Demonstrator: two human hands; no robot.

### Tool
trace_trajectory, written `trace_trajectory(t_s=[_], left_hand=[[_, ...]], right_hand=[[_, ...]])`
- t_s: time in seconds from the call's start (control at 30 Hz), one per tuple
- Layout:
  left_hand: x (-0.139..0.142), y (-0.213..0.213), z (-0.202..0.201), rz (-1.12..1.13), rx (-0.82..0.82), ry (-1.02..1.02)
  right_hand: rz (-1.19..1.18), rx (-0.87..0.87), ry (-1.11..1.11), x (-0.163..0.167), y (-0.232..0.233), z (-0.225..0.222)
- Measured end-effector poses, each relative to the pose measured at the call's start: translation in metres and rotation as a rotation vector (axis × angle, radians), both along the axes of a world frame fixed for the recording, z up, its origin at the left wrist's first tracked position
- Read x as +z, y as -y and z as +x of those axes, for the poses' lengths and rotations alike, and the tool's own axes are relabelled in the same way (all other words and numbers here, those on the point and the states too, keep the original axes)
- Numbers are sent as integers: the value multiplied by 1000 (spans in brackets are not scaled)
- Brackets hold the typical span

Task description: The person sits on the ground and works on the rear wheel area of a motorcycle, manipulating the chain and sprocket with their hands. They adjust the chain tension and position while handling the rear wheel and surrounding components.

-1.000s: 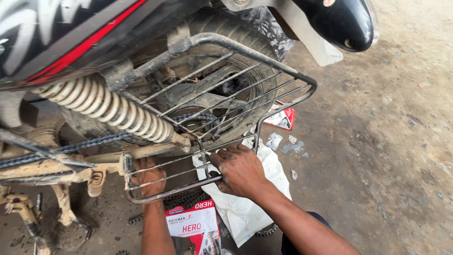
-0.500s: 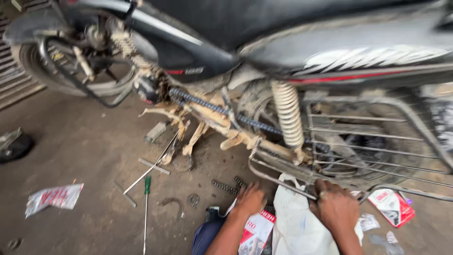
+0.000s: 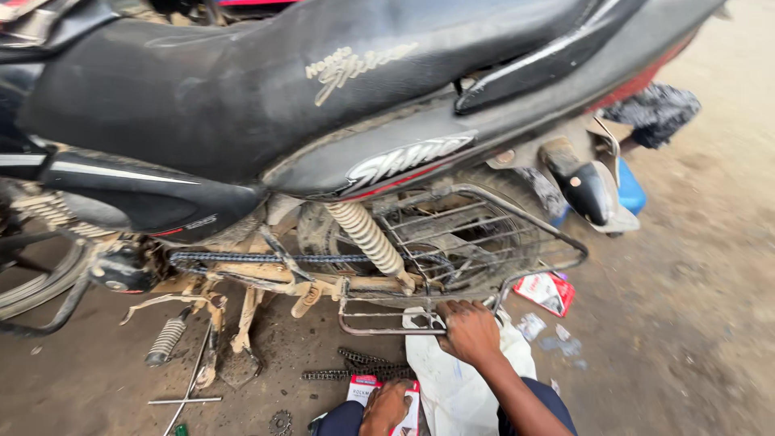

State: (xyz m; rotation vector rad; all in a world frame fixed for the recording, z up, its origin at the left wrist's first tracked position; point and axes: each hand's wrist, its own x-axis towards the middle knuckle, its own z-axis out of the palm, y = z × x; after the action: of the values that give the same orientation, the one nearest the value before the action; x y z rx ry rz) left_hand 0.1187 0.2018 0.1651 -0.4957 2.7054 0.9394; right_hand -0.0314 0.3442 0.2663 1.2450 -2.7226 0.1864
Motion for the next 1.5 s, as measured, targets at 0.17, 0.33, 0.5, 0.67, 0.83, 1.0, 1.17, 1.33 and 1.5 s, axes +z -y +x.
trace_trajectory(t_s=[0.17,0.33,0.5,0.67,0.83,1.0,1.17,1.33,1.5], left_hand=[[9,5,13,47,-22,109],[7,18,32,142,-12,81],[-9,41,57,181,12,96],[-12,59,77,203,36,137],[-6,69,84,178,38,138],[-5,68,78,205,18,139],[-6,61,69,257,-13,117],[-3,56,64,246,-32,111],[1,54,63,267,-20,164]], right_hand=[[-63,4,-93,-6,4,2],[-55,-18,-81,-5,9,6],[92,-109,-46,-11,12,10],[7,-59,-170,-8,19,15],[107,-115,-106,-2,23,19],[79,-131,-110,-2,26,21],[151,-161,-63,1,27,21],[147,-147,-64,5,26,21],[161,-150,-61,3,25,21]])
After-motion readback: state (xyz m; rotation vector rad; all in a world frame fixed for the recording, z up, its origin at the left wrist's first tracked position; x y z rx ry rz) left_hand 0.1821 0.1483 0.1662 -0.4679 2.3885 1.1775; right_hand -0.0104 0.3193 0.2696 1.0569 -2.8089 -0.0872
